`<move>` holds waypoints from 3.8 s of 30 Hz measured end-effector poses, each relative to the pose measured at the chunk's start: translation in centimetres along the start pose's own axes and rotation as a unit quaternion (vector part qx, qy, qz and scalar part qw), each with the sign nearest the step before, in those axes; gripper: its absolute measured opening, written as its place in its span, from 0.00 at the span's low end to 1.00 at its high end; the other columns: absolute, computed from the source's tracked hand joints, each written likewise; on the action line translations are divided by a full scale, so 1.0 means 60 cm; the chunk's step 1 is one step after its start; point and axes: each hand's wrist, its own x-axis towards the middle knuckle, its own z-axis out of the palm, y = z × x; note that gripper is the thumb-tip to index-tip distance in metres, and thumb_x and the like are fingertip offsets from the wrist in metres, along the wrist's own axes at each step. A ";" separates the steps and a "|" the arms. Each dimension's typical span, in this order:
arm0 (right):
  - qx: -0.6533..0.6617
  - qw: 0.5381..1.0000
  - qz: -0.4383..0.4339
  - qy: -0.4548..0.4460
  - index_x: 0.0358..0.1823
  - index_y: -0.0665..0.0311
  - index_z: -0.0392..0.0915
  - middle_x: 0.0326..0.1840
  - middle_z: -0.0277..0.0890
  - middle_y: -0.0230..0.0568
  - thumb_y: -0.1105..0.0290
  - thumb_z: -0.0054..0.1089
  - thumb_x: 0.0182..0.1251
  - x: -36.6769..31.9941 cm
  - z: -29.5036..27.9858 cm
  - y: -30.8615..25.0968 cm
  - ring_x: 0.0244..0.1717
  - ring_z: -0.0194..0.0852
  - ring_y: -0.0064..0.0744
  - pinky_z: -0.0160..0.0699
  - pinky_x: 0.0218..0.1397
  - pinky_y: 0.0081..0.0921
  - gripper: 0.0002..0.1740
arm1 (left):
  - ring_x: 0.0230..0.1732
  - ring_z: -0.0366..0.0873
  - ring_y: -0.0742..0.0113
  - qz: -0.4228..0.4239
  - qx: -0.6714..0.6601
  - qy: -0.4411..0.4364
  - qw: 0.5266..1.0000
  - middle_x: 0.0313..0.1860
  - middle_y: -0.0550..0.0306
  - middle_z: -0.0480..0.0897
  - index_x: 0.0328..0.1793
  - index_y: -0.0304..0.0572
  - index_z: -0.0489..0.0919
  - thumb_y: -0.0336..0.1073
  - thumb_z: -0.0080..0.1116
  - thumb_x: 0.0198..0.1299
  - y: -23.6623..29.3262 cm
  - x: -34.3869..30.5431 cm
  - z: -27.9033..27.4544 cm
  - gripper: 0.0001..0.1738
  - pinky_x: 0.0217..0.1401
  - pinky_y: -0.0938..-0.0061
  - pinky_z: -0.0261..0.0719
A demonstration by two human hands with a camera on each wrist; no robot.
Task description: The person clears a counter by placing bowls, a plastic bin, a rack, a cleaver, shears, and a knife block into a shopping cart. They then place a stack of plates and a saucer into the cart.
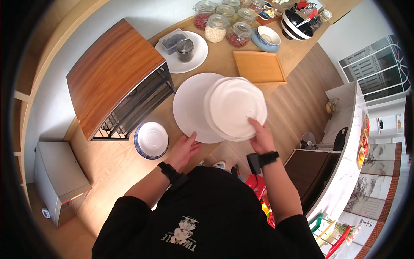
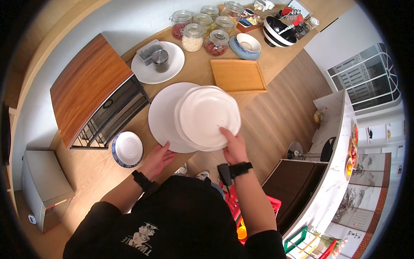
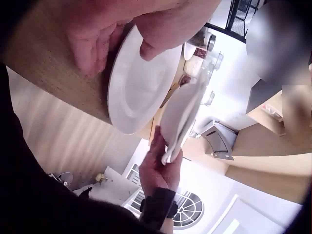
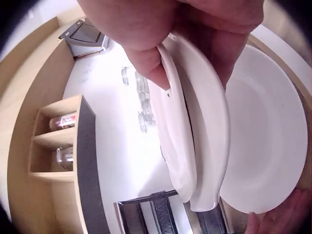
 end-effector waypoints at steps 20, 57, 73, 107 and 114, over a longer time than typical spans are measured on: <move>0.034 0.993 -0.090 0.071 0.67 0.73 0.68 0.64 0.76 0.47 0.72 0.66 0.66 -0.015 -0.124 -0.106 0.61 0.78 0.39 0.78 0.65 0.35 0.29 | 0.55 0.82 0.61 0.210 0.106 0.002 0.972 0.55 0.51 0.83 0.62 0.30 0.76 0.28 0.66 0.62 0.030 -0.158 0.000 0.23 0.58 0.67 0.81; -0.387 0.913 -0.066 0.112 0.50 0.78 0.81 0.45 0.85 0.60 0.46 0.72 0.60 0.108 0.091 0.086 0.47 0.86 0.48 0.83 0.51 0.39 0.36 | 0.64 0.76 0.57 0.201 0.083 0.004 0.976 0.63 0.52 0.78 0.72 0.35 0.67 0.25 0.65 0.56 0.084 -0.263 -0.063 0.35 0.68 0.62 0.73; 0.108 0.993 -0.042 0.038 0.64 0.64 0.71 0.50 0.81 0.35 0.60 0.53 0.80 -0.250 -0.127 0.039 0.48 0.79 0.23 0.77 0.54 0.23 0.19 | 0.67 0.72 0.57 0.149 0.171 -0.133 0.965 0.66 0.51 0.74 0.74 0.34 0.64 0.26 0.68 0.56 0.029 -0.115 0.057 0.39 0.72 0.62 0.68; -0.438 0.710 -0.047 0.549 0.50 0.62 0.72 0.35 0.81 0.60 0.62 0.55 0.72 -0.682 -0.626 0.323 0.38 0.81 0.63 0.79 0.42 0.54 0.13 | 0.84 0.40 0.37 0.235 0.899 -0.126 0.346 0.83 0.30 0.43 0.83 0.29 0.42 0.33 0.61 0.62 -0.094 0.027 0.115 0.50 0.85 0.57 0.44; -0.434 0.747 0.039 0.502 0.51 0.58 0.70 0.36 0.81 0.64 0.60 0.51 0.74 -0.596 -0.646 0.357 0.40 0.81 0.66 0.79 0.44 0.58 0.13 | 0.84 0.40 0.38 0.248 0.893 -0.121 0.355 0.84 0.31 0.43 0.83 0.30 0.42 0.32 0.62 0.61 -0.092 0.035 0.097 0.51 0.85 0.58 0.44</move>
